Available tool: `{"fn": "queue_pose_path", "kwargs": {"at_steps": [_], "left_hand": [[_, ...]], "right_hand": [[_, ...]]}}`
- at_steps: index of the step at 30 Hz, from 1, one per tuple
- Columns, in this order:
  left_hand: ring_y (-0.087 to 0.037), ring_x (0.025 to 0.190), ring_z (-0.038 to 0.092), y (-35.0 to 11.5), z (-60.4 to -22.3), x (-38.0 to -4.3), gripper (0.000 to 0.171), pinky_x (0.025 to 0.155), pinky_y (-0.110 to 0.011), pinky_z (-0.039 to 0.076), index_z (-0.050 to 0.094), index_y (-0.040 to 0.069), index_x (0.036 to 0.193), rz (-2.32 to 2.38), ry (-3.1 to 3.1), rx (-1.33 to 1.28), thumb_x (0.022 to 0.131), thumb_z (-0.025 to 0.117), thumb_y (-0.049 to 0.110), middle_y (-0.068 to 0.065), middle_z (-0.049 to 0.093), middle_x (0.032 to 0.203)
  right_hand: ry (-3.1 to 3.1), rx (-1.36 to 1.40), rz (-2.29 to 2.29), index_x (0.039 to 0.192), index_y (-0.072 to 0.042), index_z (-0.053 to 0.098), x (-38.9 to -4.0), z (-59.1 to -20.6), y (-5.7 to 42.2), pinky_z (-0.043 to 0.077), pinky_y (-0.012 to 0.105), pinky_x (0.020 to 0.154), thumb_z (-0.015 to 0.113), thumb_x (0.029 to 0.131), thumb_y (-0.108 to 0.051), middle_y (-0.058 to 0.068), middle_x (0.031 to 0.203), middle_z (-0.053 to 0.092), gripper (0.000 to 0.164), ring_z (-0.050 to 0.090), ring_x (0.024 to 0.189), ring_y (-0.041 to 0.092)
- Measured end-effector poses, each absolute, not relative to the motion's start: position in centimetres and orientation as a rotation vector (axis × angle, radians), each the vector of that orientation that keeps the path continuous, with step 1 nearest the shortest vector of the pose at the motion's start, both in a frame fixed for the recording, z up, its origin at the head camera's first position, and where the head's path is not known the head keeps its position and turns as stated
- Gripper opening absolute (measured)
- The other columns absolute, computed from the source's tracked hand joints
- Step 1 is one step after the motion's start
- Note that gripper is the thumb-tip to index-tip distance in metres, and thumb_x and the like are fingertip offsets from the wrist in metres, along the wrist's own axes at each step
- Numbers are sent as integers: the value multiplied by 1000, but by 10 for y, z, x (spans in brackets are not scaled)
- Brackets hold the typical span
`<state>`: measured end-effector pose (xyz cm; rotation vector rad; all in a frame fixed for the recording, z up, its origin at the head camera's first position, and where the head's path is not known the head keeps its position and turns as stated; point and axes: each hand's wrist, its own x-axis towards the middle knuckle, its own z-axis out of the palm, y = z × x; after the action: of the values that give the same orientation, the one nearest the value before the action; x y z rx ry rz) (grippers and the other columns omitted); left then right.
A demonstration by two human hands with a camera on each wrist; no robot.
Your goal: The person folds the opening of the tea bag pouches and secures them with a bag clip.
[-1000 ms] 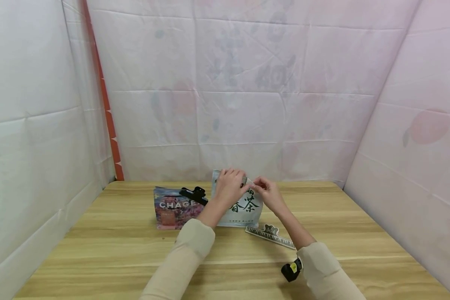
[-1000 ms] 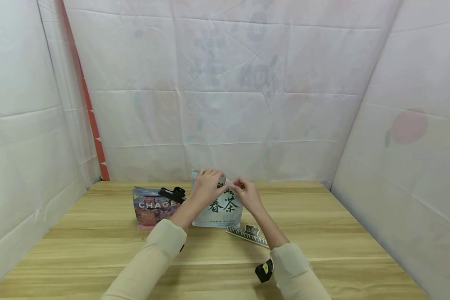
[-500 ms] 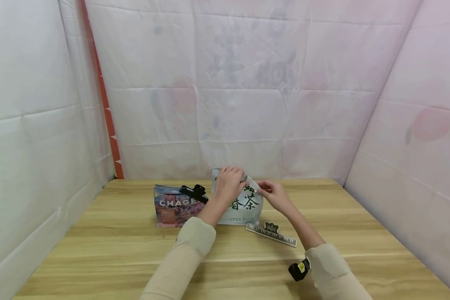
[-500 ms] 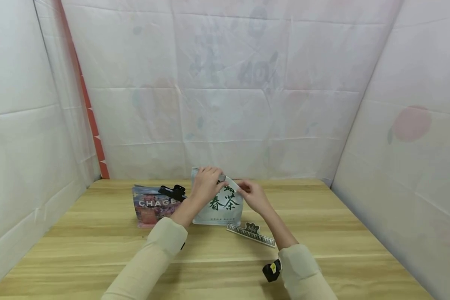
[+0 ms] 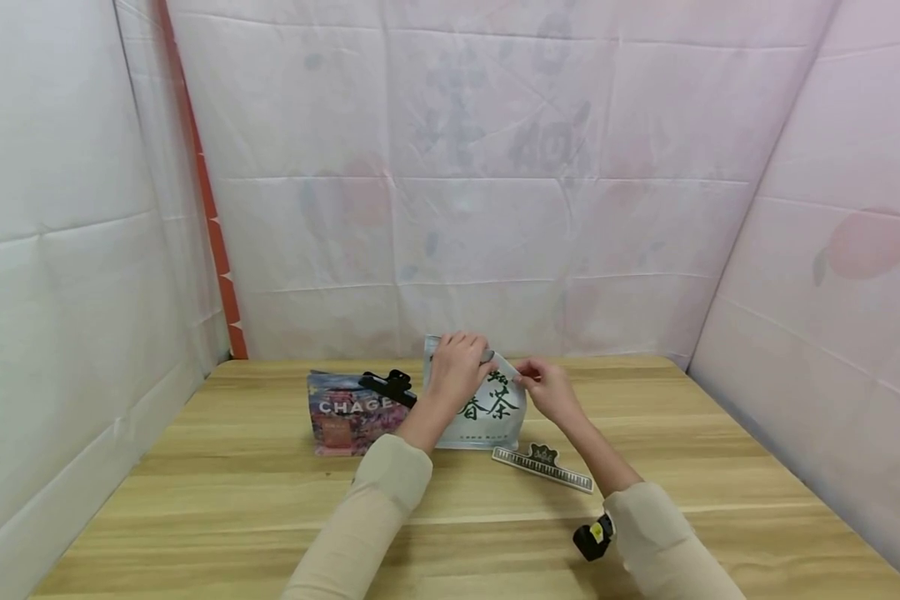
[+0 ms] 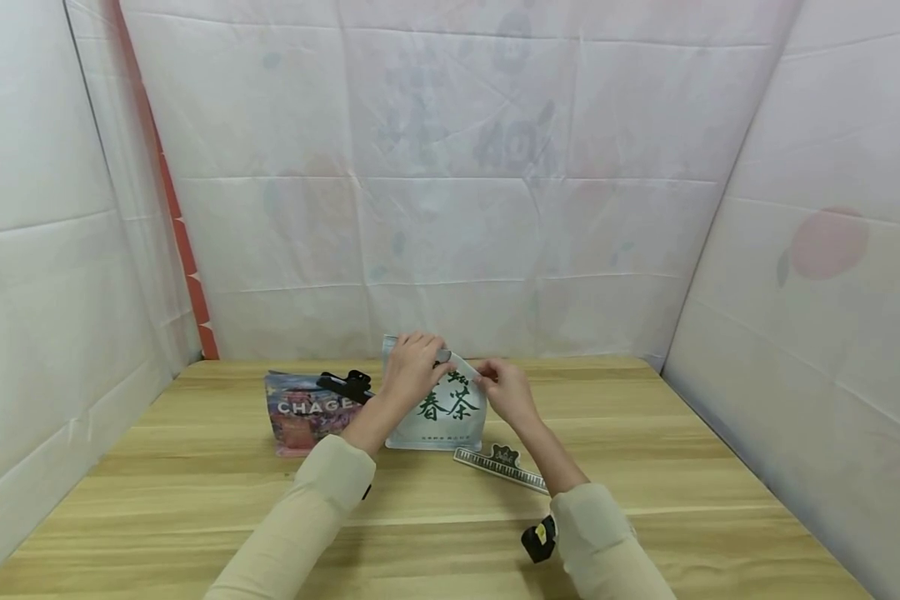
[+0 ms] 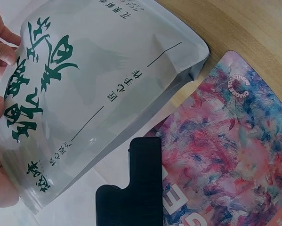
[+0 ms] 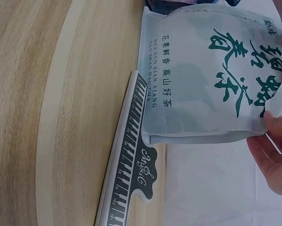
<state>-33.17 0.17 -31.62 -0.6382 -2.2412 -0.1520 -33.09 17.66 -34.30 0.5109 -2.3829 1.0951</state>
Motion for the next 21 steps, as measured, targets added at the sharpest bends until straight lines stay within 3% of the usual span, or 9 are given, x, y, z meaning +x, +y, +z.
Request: {"fn": "queue_pose_path", "kwargs": {"at_steps": [21], "left_hand": [[-13, 83, 54, 3, -315, -331, 27, 74, -26, 38, 64, 15, 92, -149, -2263, -630, 81, 68, 39, 5, 62, 87]], "right_hand": [[-2422, 591, 1138, 91, 7, 65, -327, -340, 182, 49, 44, 74, 63, 81, 10, 14, 84, 65, 11, 61, 80, 29]]}}
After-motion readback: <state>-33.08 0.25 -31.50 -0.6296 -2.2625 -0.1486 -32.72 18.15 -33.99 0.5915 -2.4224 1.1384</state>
